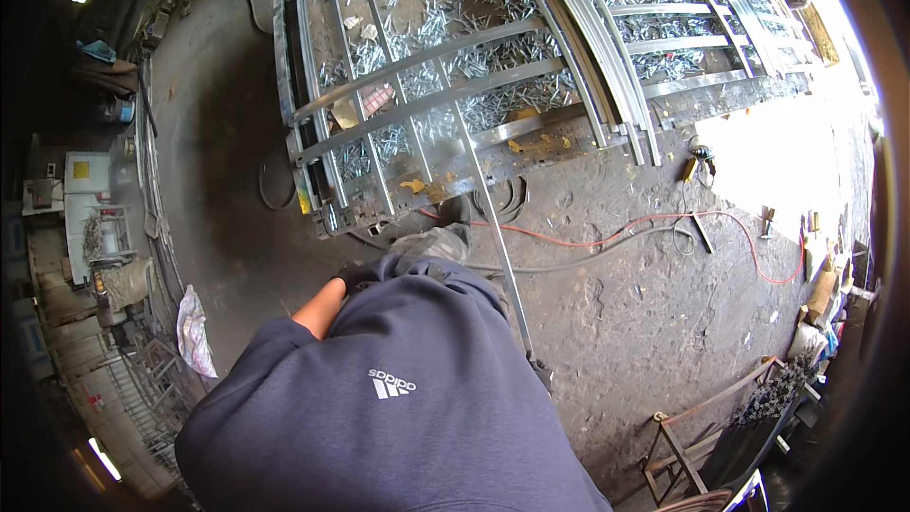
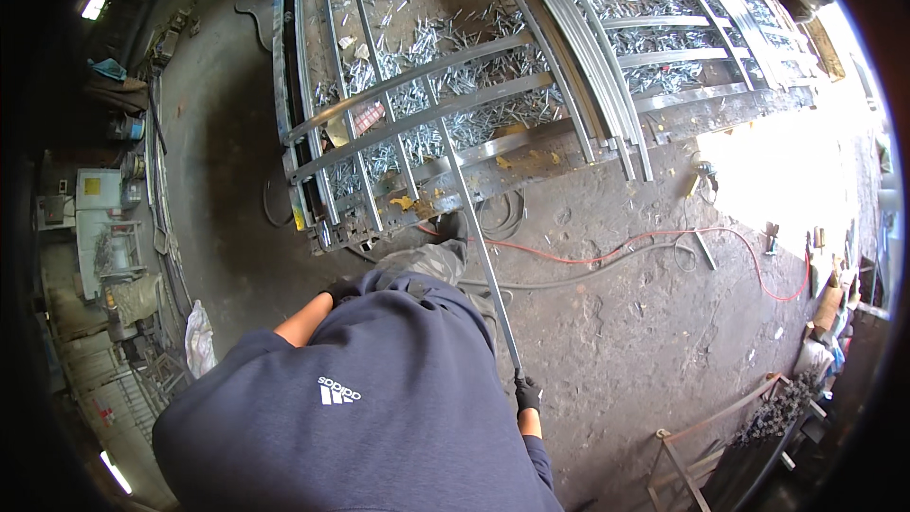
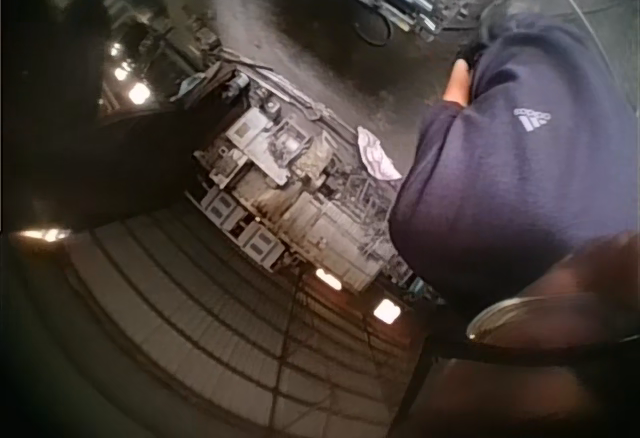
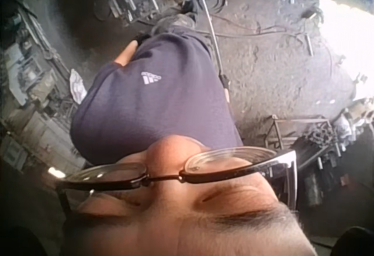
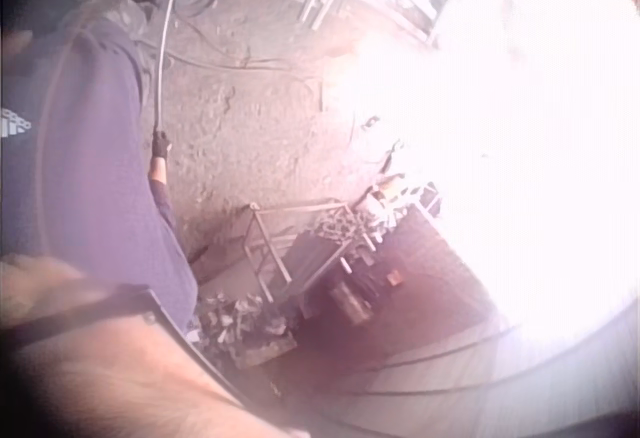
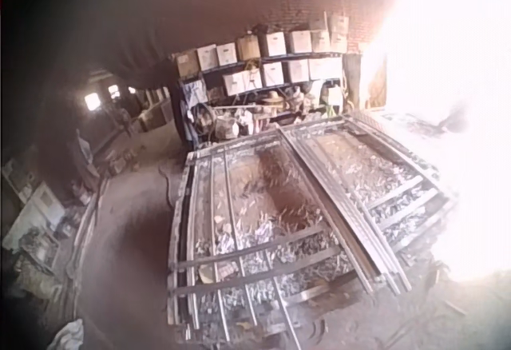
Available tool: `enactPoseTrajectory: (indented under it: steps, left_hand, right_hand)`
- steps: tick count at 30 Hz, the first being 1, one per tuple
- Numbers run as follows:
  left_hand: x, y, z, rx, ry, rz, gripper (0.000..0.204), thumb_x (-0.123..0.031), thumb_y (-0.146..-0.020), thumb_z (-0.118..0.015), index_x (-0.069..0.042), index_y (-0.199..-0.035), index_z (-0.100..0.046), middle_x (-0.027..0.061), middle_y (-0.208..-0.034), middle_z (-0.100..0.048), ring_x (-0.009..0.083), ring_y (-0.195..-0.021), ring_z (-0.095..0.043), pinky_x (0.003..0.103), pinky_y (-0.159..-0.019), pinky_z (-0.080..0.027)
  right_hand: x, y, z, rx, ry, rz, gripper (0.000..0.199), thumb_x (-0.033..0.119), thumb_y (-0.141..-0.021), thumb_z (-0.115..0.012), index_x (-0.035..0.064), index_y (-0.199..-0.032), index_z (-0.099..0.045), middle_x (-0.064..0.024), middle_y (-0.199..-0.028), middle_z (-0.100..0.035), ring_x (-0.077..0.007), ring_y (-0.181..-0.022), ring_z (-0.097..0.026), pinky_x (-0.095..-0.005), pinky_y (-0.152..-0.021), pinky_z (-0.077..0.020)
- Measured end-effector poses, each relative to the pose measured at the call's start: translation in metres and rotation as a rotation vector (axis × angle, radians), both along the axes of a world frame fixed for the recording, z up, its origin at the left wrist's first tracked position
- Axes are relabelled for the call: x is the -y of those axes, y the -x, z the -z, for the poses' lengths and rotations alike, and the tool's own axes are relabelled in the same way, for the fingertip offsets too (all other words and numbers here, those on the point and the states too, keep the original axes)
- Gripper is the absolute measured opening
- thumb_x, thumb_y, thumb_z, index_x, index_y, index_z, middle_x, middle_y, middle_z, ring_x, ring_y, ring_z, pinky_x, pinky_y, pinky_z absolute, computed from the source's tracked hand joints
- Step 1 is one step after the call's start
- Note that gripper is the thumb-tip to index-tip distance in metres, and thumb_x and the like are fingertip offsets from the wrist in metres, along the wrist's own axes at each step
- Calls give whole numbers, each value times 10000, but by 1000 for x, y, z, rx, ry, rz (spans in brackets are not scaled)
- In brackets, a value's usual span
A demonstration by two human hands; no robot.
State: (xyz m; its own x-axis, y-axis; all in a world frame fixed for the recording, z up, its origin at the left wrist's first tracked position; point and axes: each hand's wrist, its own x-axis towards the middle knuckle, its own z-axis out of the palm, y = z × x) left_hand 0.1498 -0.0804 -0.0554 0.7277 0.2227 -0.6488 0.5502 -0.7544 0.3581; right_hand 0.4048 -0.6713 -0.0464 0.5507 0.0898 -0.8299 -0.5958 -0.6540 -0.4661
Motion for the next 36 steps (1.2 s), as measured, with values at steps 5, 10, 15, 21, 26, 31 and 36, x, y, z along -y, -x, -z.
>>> enactPoseTrajectory:
  steps: [5,10,15,21,26,31,36]
  left_hand:
    - [31,-11,26,124,217,-202,435,-446,-842,-598,-87,-1065,-699,136,-1047,-698,226,-916,-662,391,-791,-496]
    - [14,-40,1,106,59,-37,361,-386,-857,-556,-72,-993,-671,191,-1066,-657,307,-977,-631,413,-842,-490]
    - [9,-52,-23,189,-44,223,329,-367,-857,-538,-68,-950,-638,211,-997,-623,359,-977,-596,405,-847,-485]
    - [-13,-53,-4,101,-65,106,328,-413,-738,-658,-91,-750,-722,190,-820,-678,344,-770,-662,447,-684,-514]
    - [-24,-44,10,-180,709,-1243,210,-271,-946,-567,-114,-991,-699,82,-912,-690,238,-759,-617,389,-622,-480]
    - [-66,-41,18,-71,181,-33,344,-416,-849,-623,-122,-1001,-721,116,-940,-704,283,-818,-649,407,-681,-495]
    - [-100,-57,7,-71,143,269,506,-560,-753,-679,-131,-1011,-744,150,-968,-719,329,-877,-680,425,-739,-510]
  right_hand:
    - [-21,-8,-9,52,251,-134,554,554,-822,-697,1,-801,-697,-85,-626,-575,-177,-574,-486,-395,-542,-374]
    - [-147,-59,-11,316,-53,-544,547,527,-860,-600,72,-1161,-643,-234,-957,-670,-410,-833,-645,-503,-728,-486]
    - [-311,-135,14,761,-645,-363,484,187,-937,-629,11,-1358,-469,-187,-1279,-569,-274,-1150,-560,-353,-991,-423]
    - [-201,-118,-9,226,-479,-350,447,359,-965,-598,6,-1239,-597,-137,-1043,-677,-166,-975,-603,-320,-845,-488]
    - [-104,-62,-27,-122,-353,-197,308,376,-913,-655,72,-948,-685,-3,-639,-566,-109,-559,-530,-271,-528,-431]
    - [-243,-92,13,34,-141,-233,372,368,-889,-632,41,-1042,-716,-106,-711,-658,-192,-645,-619,-369,-617,-490]
    - [-429,-166,43,107,-625,-99,268,266,-983,-566,39,-1103,-643,-30,-783,-634,-113,-672,-565,-267,-614,-448]
